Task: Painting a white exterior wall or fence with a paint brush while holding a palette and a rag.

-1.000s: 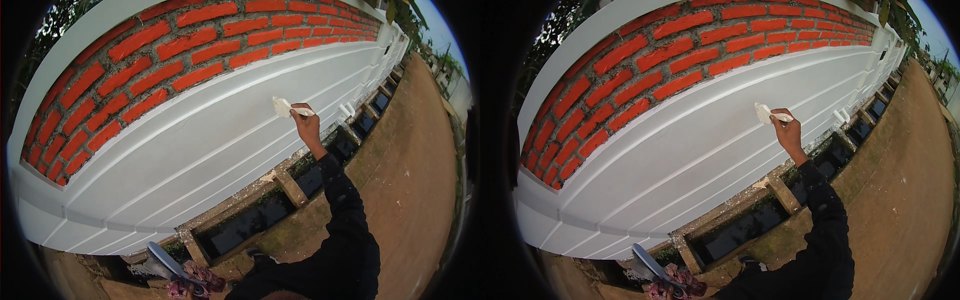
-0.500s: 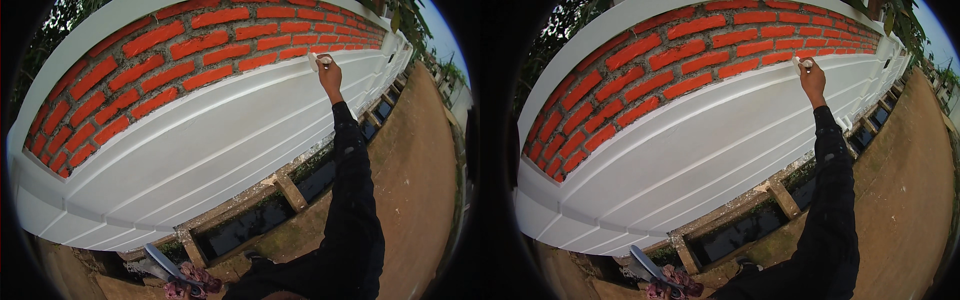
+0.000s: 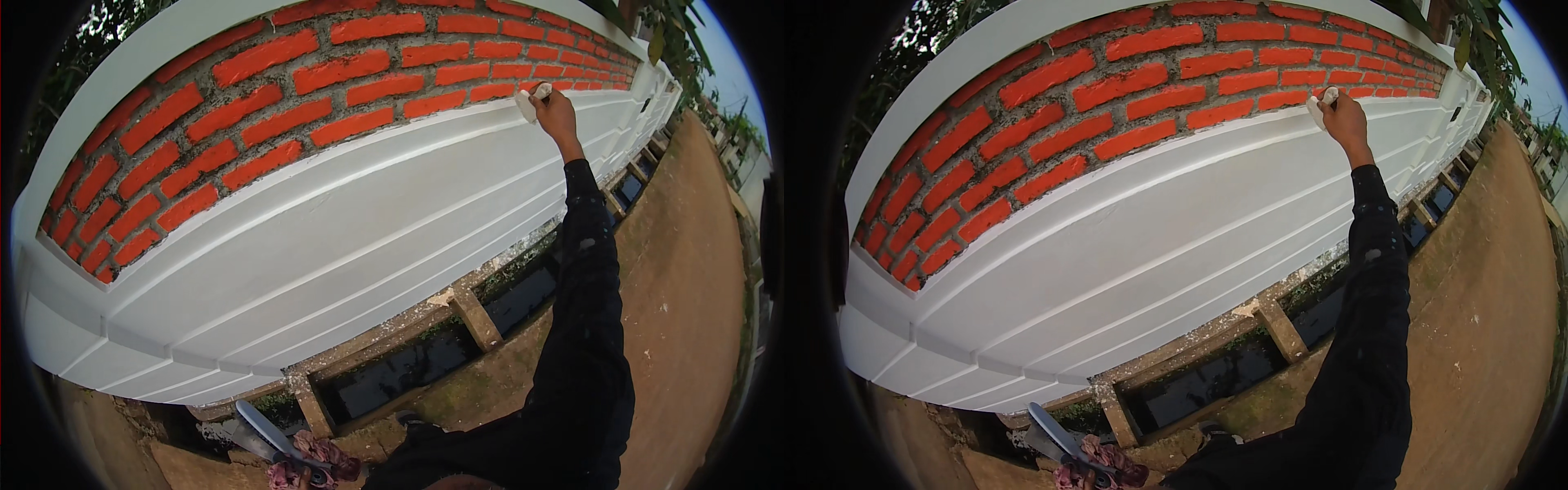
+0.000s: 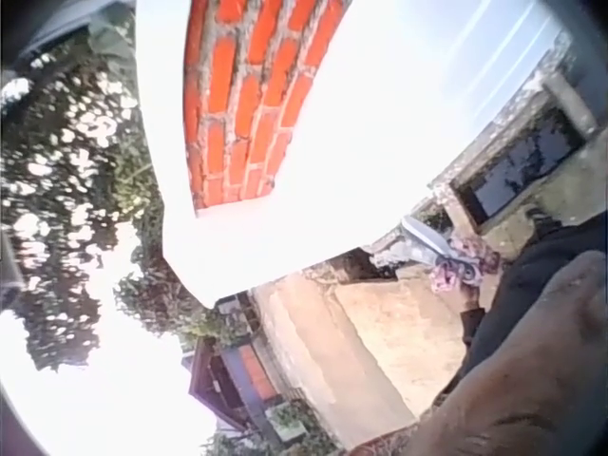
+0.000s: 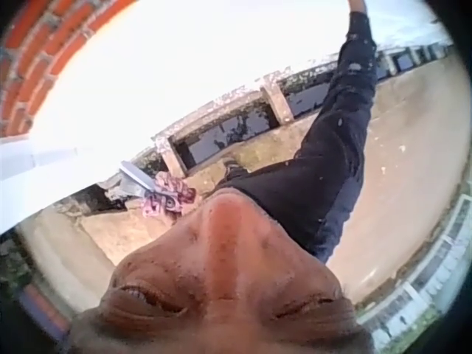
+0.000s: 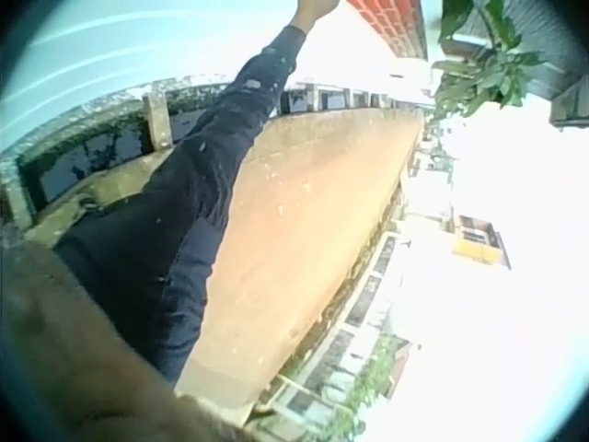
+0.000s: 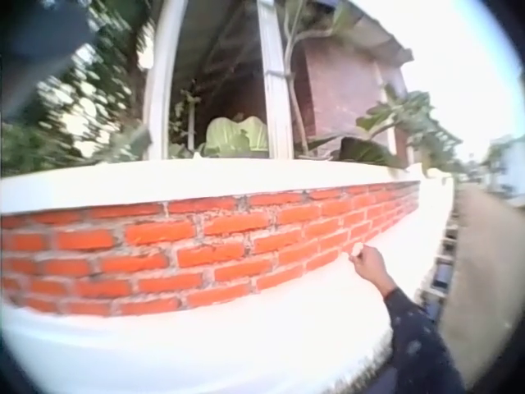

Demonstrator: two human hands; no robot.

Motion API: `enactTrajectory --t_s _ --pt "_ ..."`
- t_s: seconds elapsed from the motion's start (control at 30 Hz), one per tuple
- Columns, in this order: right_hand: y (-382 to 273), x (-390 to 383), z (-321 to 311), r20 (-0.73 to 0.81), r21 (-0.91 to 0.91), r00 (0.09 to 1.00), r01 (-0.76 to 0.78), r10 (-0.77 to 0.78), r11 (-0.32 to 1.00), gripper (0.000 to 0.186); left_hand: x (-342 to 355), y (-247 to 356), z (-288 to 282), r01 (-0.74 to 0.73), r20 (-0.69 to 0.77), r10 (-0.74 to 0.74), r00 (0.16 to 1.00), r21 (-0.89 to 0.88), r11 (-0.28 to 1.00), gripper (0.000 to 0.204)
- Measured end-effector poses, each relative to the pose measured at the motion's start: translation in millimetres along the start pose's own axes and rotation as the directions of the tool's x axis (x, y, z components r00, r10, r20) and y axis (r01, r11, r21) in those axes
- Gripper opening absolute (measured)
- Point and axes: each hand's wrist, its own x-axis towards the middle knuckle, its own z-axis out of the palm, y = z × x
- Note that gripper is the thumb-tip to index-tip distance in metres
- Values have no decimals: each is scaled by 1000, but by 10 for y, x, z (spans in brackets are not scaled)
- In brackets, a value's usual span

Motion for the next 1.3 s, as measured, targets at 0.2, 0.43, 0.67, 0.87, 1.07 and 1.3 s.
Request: enactTrajectory --t_s 0.2,0.43,0.67,0.87,1.07,1.3 --pt "-90 -59 336 125 -5 992 10 -10 1000 21 115 -89 33 29 27 -28 999 -31 999 56" --pt "-284 -19 -70 170 -23 985 34 -29 999 20 122 -139 25 52 27 -51 998 -68 996 57" --pt "-19 61 152 58 -75 998 12 -8 997 18 249 -210 110 90 79 -83 993 -104 990 58" --pt "-429 -456 220 152 434 972 98 -180 896 12 366 -217 130 113 103 -99 990 -131 985 59" --pt "-714 -1256 -46 323 561 945 -145 -54 815 10 439 -255 156 136 122 -117 986 -166 977 60" --pt "-576 -1338 -10 266 519 964 -138 -5 844 10 562 -230 177 173 169 -142 975 -180 968 61"
